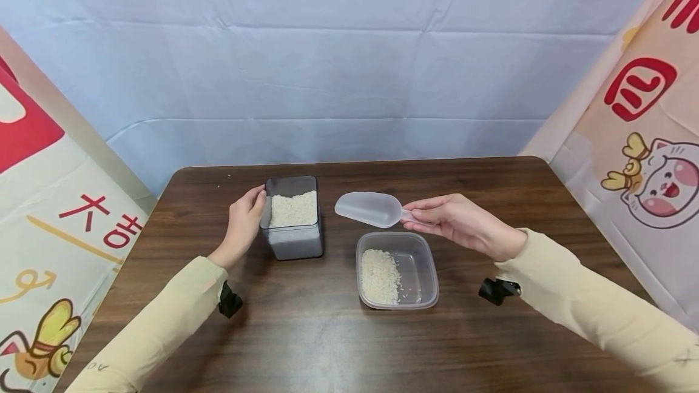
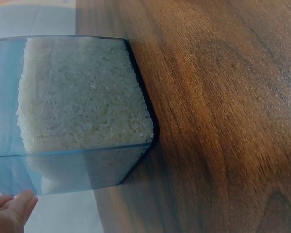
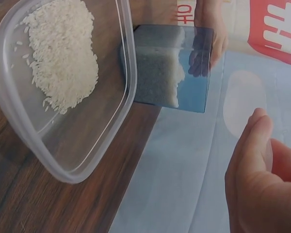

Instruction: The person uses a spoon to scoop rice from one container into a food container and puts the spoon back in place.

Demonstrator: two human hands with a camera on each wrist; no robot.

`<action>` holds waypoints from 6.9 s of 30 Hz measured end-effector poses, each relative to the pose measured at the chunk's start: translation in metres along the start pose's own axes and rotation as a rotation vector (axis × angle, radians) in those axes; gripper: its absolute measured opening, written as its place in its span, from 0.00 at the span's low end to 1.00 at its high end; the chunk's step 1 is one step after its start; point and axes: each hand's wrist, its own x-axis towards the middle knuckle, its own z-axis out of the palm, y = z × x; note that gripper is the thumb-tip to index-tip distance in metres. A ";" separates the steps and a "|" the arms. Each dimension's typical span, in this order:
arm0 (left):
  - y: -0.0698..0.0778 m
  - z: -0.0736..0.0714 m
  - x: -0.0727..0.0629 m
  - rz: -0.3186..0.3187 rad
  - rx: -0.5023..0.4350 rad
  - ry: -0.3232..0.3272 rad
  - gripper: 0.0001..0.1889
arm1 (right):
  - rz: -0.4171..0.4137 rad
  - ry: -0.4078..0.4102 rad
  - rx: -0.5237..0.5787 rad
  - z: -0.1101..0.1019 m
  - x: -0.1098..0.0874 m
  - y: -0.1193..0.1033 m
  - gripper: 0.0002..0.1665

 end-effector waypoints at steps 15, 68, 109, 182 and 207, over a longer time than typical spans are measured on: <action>-0.001 0.000 0.000 0.011 0.001 0.005 0.25 | -0.012 0.001 0.063 0.013 0.011 0.003 0.29; -0.002 0.003 0.001 0.018 0.011 0.022 0.23 | -0.014 -0.022 0.203 0.066 0.058 0.010 0.24; -0.001 0.001 0.000 0.030 0.002 0.010 0.24 | -0.013 0.007 0.247 0.095 0.086 0.026 0.23; -0.006 0.009 -0.002 0.001 -0.020 0.013 0.23 | -0.075 0.048 0.029 0.089 0.083 0.046 0.19; -0.009 0.005 -0.007 0.018 0.007 0.038 0.25 | -0.235 0.199 -0.508 0.042 0.082 0.047 0.15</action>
